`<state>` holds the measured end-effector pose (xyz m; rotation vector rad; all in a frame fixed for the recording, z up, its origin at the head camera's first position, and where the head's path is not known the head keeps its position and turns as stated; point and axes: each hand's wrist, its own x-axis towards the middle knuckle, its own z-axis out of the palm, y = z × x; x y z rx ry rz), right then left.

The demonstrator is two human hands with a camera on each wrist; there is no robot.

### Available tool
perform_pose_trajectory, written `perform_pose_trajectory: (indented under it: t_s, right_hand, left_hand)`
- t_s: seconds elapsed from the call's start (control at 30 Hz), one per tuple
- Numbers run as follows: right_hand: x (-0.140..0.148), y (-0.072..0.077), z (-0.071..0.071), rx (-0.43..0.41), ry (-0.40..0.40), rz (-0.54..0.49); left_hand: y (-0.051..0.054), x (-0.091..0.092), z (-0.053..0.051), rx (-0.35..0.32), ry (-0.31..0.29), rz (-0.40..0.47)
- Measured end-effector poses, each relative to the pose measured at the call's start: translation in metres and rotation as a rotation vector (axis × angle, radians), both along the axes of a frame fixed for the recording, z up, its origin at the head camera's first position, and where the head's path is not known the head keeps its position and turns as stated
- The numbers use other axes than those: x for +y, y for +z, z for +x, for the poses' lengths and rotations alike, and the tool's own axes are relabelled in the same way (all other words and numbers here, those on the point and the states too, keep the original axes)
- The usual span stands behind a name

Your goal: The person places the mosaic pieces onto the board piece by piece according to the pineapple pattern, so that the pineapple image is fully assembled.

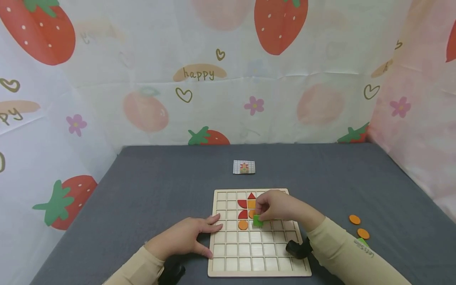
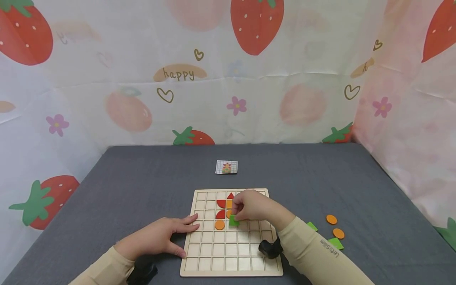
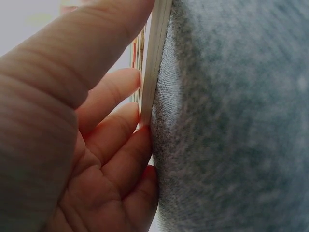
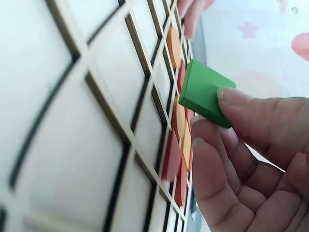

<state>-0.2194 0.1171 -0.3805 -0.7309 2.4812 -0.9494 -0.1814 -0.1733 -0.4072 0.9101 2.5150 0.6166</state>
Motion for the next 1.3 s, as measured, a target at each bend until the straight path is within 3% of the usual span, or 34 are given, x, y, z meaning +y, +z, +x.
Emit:
perform_pose_trajectory:
  t_s: [1.3]
  right_hand:
    - [-0.016, -0.007, 0.005, 0.088, -0.084, 0.106]
  left_hand:
    - [0.002, 0.000, 0.002, 0.004, -0.011, 0.006]
